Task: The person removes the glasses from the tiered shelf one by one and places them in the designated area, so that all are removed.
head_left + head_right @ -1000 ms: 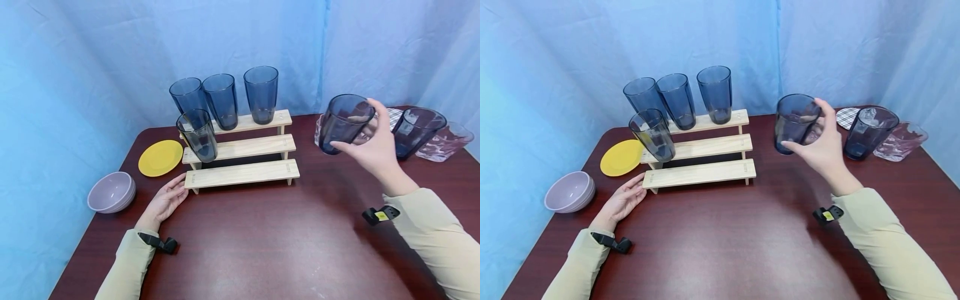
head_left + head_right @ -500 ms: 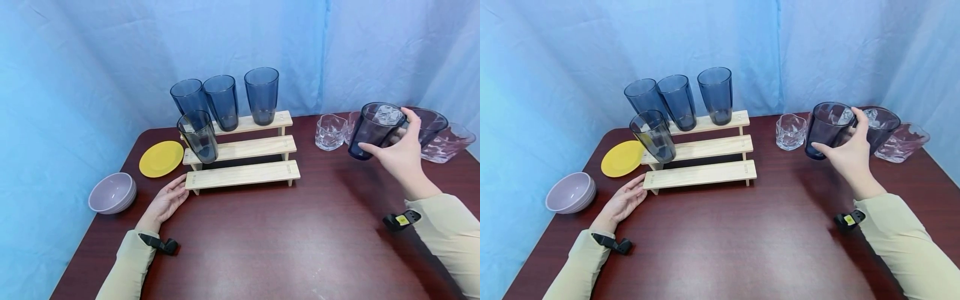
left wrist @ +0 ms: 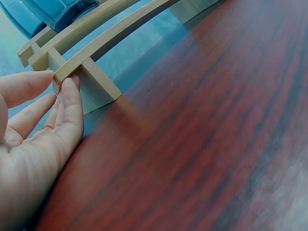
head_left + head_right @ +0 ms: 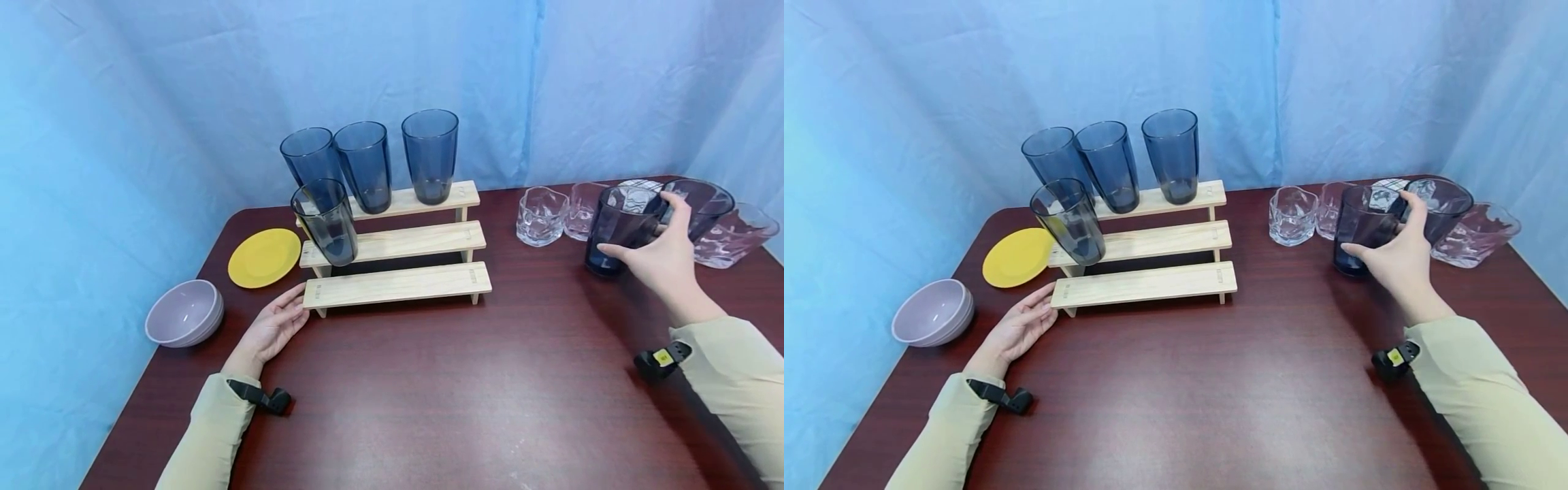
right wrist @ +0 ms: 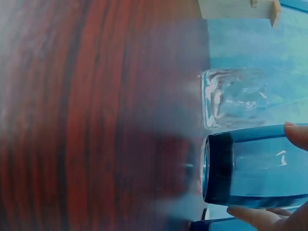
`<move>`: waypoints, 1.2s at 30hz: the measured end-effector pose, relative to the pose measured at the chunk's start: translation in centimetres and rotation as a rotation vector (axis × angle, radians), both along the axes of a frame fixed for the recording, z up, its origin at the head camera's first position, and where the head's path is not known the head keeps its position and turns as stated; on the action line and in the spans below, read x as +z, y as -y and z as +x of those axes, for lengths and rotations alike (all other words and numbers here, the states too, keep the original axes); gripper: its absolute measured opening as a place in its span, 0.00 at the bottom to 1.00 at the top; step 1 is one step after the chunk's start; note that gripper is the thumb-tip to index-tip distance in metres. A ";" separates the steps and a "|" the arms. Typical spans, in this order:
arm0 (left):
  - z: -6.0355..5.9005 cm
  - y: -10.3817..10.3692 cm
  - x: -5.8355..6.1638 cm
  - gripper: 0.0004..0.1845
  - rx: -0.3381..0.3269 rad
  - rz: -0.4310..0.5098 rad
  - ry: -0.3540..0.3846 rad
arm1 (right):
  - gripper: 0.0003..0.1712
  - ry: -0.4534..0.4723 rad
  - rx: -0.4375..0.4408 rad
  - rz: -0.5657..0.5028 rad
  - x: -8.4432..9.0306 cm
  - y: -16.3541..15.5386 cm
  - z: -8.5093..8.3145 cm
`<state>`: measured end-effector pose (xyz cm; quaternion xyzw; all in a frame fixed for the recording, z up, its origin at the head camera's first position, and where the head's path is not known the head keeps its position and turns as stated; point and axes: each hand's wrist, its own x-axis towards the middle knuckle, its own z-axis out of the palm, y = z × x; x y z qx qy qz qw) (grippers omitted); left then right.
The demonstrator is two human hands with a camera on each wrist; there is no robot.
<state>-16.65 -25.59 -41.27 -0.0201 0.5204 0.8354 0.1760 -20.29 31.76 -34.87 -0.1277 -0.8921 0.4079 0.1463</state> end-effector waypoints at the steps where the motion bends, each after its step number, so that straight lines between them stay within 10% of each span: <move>1: 0.0 0.0 0.0 0.34 0.000 -0.002 -0.003 | 0.62 0.007 0.003 0.001 -0.1 0.0 -0.1; 36: 0.0 0.1 0.1 0.34 -0.014 0.037 -0.004 | 0.60 -0.008 0.064 0.181 -0.3 -0.7 1.0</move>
